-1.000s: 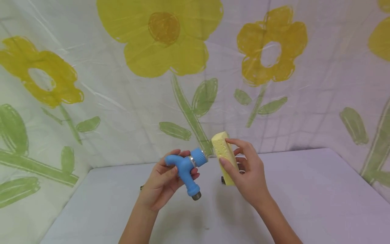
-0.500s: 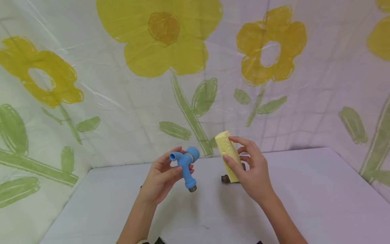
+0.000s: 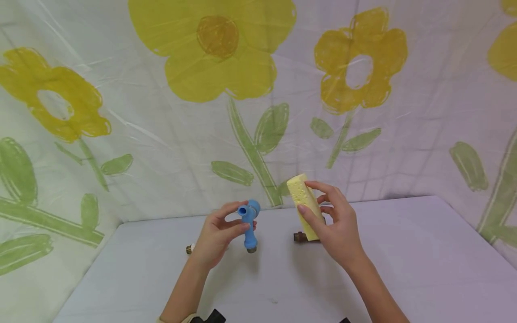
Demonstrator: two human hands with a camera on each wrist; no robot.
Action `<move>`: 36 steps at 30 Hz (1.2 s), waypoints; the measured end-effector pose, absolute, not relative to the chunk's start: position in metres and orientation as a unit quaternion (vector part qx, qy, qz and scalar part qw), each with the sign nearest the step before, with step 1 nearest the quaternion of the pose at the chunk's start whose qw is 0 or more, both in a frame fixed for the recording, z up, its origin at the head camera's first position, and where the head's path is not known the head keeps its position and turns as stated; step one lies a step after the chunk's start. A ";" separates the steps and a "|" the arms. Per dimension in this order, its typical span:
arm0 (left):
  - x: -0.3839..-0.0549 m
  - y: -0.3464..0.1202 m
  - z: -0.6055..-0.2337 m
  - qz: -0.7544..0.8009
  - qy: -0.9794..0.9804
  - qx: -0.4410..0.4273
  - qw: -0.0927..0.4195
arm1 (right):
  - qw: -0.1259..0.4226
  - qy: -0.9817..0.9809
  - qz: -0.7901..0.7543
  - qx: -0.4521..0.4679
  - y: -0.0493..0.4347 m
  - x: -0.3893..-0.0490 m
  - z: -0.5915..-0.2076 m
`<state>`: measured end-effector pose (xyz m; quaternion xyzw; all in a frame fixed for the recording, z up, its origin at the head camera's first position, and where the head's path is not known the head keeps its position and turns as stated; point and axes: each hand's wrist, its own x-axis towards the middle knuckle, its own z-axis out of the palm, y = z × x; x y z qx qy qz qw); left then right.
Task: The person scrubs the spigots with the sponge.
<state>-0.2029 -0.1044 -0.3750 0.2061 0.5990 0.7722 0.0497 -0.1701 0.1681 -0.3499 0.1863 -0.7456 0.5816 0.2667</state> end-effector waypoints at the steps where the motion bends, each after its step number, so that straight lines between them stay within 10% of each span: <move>1: -0.203 -0.105 -0.376 0.768 0.606 0.201 0.049 | 0.267 -0.745 0.582 0.186 0.168 -0.171 -0.350; 36: -0.244 -0.092 -0.435 0.482 0.833 0.264 -0.057 | 0.243 -0.763 0.580 0.146 0.176 -0.183 -0.365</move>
